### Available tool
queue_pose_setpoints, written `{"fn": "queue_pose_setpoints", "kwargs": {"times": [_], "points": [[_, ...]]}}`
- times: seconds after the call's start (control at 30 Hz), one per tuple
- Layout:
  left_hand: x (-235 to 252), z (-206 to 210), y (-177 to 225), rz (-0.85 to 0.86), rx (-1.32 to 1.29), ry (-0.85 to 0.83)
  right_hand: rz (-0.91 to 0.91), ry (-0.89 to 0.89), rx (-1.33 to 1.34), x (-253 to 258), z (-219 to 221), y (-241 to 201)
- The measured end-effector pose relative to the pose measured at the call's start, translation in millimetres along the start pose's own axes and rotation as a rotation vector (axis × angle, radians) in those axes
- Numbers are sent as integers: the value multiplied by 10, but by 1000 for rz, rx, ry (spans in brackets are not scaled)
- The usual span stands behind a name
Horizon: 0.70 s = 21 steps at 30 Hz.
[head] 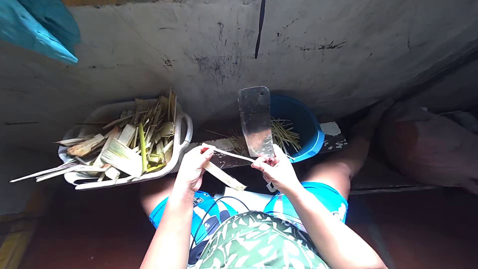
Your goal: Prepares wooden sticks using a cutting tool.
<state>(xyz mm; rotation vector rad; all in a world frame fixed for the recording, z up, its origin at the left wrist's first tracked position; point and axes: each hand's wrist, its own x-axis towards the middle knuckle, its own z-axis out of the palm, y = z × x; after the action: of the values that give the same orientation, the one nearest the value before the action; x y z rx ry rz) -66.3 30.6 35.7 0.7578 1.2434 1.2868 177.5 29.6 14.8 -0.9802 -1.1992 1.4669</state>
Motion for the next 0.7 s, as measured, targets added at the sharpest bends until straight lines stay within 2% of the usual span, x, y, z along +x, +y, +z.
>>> {"fn": "queue_pose_setpoints", "kwargs": {"times": [0.13,0.3,0.37,0.43,0.53,0.63,0.7], "points": [[132,-97,-104,-28,88,84,-132,170,-82,66,-146,-80],[233,-179,-189,-107,64,176,-223,373,-242,122,-365,-140],[235,-174,-207,-102,62,192,-234,426,-380,135,-439,-162],[234,-163,-243,-66,99,178,-206,481,-654,145,-525,-183],[254,-144,-335,16,211,150,-170,498,-918,162,-635,-172],[287,-122,-447,121,383,154,-131,487,-921,147,-626,-112],[294,-100,-535,190,538,163,-118,413,-829,101,-535,-63]]}}
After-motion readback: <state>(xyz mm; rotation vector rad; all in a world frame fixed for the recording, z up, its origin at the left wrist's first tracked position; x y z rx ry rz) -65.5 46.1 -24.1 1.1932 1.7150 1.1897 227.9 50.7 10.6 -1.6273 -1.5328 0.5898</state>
